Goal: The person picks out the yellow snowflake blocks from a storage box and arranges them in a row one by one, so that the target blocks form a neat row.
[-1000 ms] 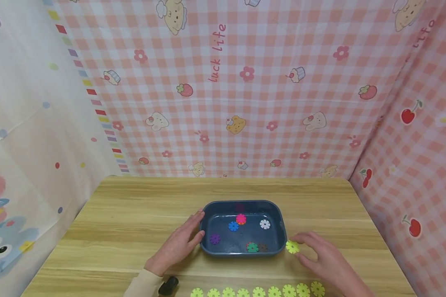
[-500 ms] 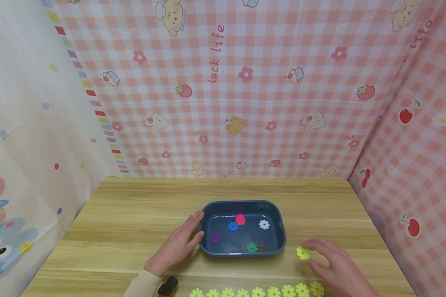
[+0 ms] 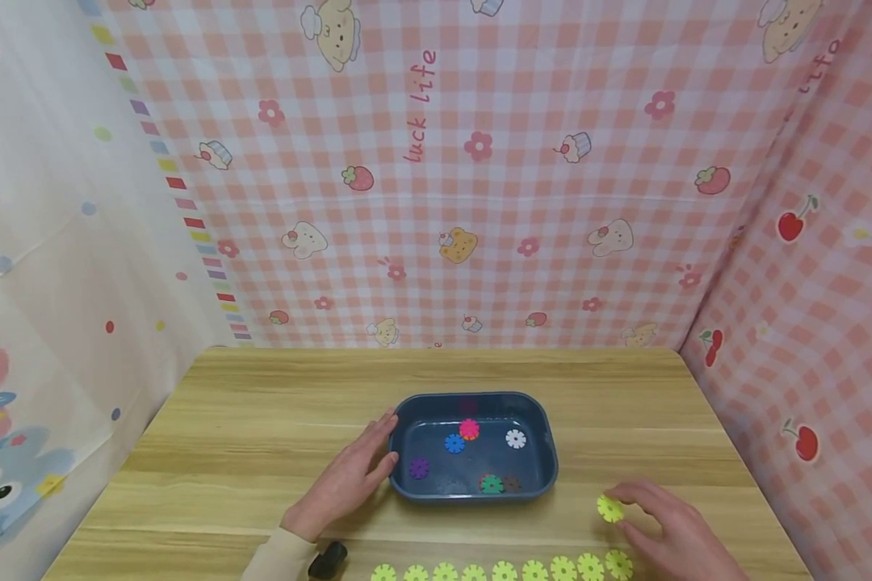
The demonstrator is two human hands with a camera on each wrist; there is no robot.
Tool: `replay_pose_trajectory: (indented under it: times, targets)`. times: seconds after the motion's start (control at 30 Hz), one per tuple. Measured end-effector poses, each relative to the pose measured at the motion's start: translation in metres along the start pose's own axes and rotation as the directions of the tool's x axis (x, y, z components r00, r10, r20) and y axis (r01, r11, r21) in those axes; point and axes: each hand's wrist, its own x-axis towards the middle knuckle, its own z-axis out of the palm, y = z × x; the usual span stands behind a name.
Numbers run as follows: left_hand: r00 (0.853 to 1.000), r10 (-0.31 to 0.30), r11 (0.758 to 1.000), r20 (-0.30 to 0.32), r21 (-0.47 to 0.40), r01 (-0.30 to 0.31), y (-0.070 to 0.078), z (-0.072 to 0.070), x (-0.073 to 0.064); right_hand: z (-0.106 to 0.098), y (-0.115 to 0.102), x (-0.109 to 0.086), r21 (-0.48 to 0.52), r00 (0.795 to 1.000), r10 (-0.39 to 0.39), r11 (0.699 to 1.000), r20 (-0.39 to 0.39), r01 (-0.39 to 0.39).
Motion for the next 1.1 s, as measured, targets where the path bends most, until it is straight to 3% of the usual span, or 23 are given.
replay_pose_trajectory:
  times: [0.3, 0.47, 0.57, 0.7, 0.77, 0.9, 1.03, 1.1]
  targets:
    - [1.000, 0.000, 1.000, 0.008, 0.006, 0.000, -0.001, 0.001, 0.000, 0.001, 0.018, -0.017, 0.031, 0.999, -0.025, 0.999, 0.033, 0.024]
    - [1.000, 0.001, 1.000, 0.010, 0.003, -0.001, -0.001, 0.000, 0.000, -0.003, 0.029, -0.030, 0.073, 0.993, 0.036, 0.996, 0.112, -0.044]
    - [1.000, 0.002, 1.000, 0.009, 0.001, -0.002, -0.001, -0.001, 0.000, -0.006, 0.034, -0.035, 0.096, 0.979, 0.075, 0.991, 0.188, -0.094]
    - [1.000, -0.006, 1.000, 0.012, 0.003, 0.006, 0.000, -0.001, 0.000, -0.008, 0.039, -0.040, 0.089, 0.934, 0.194, 0.969, 0.299, -0.229]
    - [1.000, -0.010, 1.000, 0.015, 0.004, 0.010, 0.001, -0.002, 0.000, -0.008, 0.041, -0.043, 0.096, 0.921, 0.223, 0.959, 0.318, -0.265]
    - [1.000, -0.012, 1.000, 0.017, 0.002, 0.012, 0.001, -0.002, 0.000, -0.005, 0.046, -0.048, 0.113, 0.927, 0.207, 0.961, 0.314, -0.253]
    - [1.000, -0.012, 1.000, 0.016, 0.001, 0.012, 0.001, -0.002, 0.000, -0.004, 0.048, -0.050, 0.080, 0.904, 0.243, 0.954, 0.352, -0.287]
    - [1.000, -0.009, 1.000, 0.014, 0.002, 0.009, 0.001, -0.002, 0.000, -0.003, 0.048, -0.052, 0.073, 0.910, 0.232, 0.959, 0.342, -0.273]
